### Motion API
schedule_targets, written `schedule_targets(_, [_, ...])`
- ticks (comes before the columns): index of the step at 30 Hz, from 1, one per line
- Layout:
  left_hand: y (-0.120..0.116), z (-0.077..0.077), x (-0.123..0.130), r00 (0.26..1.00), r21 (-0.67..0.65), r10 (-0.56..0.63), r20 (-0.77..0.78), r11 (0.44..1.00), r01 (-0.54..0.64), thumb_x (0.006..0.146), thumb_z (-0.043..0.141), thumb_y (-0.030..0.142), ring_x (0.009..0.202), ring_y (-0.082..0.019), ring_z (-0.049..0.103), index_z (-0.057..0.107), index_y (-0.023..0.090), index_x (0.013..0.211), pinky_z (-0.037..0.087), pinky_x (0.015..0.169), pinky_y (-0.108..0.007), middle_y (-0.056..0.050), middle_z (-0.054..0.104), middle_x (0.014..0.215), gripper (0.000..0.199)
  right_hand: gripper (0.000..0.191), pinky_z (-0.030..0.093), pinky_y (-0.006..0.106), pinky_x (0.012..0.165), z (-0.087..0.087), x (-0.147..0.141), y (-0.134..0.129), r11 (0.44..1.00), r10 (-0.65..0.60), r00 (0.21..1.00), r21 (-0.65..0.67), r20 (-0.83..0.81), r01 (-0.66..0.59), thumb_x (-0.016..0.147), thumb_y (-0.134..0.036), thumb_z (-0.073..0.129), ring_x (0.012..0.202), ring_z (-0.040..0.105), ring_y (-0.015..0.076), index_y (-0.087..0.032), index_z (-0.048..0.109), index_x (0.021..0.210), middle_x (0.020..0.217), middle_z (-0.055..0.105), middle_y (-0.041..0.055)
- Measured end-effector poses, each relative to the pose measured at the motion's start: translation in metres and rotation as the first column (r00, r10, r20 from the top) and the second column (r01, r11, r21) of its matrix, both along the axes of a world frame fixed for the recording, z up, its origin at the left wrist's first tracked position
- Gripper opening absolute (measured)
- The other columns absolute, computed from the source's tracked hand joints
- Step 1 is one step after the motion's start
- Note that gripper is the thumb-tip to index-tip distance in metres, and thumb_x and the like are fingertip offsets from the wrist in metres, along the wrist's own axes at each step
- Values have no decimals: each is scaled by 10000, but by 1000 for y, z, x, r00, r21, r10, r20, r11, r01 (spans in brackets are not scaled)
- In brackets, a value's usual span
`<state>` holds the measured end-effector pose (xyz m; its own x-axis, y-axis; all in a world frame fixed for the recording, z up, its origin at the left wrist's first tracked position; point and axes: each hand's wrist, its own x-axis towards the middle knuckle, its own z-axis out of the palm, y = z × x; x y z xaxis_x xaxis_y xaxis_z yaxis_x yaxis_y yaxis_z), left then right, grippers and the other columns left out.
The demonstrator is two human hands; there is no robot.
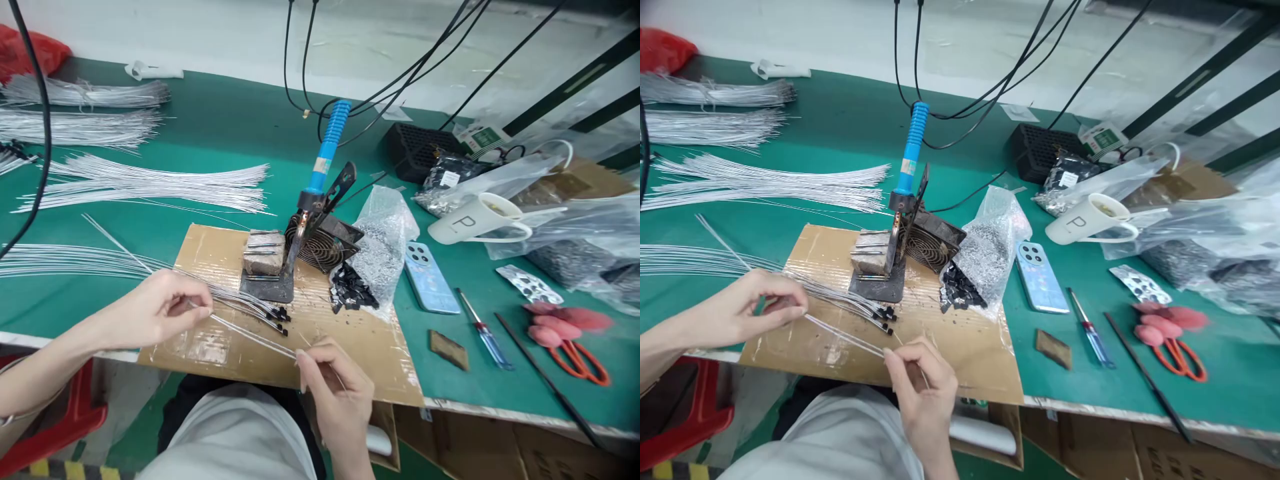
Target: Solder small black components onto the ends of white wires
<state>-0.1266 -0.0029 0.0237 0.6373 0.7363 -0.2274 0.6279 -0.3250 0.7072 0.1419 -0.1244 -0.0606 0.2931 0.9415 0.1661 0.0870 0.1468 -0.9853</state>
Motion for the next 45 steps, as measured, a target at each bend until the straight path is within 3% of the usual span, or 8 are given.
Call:
schedule_targets(5, [-31, -6, 47, 999, 19, -19, -25, 1000, 20, 1038, 521, 282, 936, -241, 691, 660, 238, 1279, 488, 811, -332, -55, 757, 1042, 282, 222, 381, 236, 555, 0, -5, 7, 998, 45, 987, 33, 157, -50, 933, -134, 721, 590, 525, 116, -207, 681, 727, 659, 591, -29])
schedule_targets(7, [-42, -13, 69, 998, -16, -44, 45, 999, 45, 1050, 446, 211, 1005, -246, 674, 643, 221, 1248, 493, 843, -344, -74, 738, 1128, 279, 206, 403, 226, 569, -1, -6, 11, 996, 59, 969, 56, 242, -75, 945, -124, 700, 607, 545, 114, -211, 672, 760, 684, 604, -30])
schedule_targets(11, [-46, -32, 93, 992, -61, 11, 122, 998, -4, 1059, 397, 190, 915, -239, 607, 644, 192, 1020, 466, 798, -345, -63, 688, 948, 250, 214, 397, 227, 568, -3, -4, 19, 998, 53, 956, 21, 287, -61, 969, -148, 682, 604, 536, 113, -208, 668, 764, 680, 597, -31])
schedule_targets(17, [-35, -50, 97, 952, -277, 230, 204, 946, -169, 1081, 453, 320, 667, -165, 495, 646, 212, 892, 344, 611, -284, 18, 566, 717, 290, 348, 411, 245, 561, -8, 1, 29, 994, 70, 984, -92, 165, -55, 1066, -276, 570, 576, 542, 120, -203, 732, 766, 648, 585, -19])
schedule_targets(22, [-31, -52, 95, 922, -411, 318, 221, 888, -207, 1062, 495, 391, 588, -145, 416, 644, 206, 877, 280, 544, -285, 33, 522, 656, 301, 462, 449, 249, 588, -6, 14, 32, 980, 26, 1000, -198, -15, -28, 1119, -385, 449, 615, 587, 128, -218, 788, 854, 702, 635, 3])
schedule_targets(33, [-28, -47, 97, 908, -474, 310, 280, 868, -150, 1046, 523, 342, 583, -131, 460, 627, 194, 853, 296, 537, -266, 25, 584, 651, 264, 239, 358, 235, 583, 6, 12, 44, 960, 279, 936, -59, 215, -273, 1035, -138, 552, 650, 506, 101, -215, 585, 810, 743, 524, -41])
schedule_targets(40, [-29, -52, 103, 867, -540, 400, 298, 819, -193, 1000, 586, 288, 583, -119, 515, 630, 180, 817, 340, 550, -239, 14, 635, 657, 217, 250, 369, 254, 575, 1, 5, 39, 981, 194, 935, -38, 298, -191, 1030, -132, 556, 628, 508, 116, -204, 611, 797, 716, 545, -24])
schedule_targets(45, [-29, -56, 105, 771, -540, 546, 327, 778, -321, 935, 651, 287, 588, -118, 507, 688, 174, 796, 329, 539, -234, -3, 655, 671, 183, 375, 396, 239, 470, -2, 9, 37, 981, -102, 990, -175, -98, 84, 1065, -366, 581, 495, 514, 105, -206, 700, 747, 638, 543, -30])
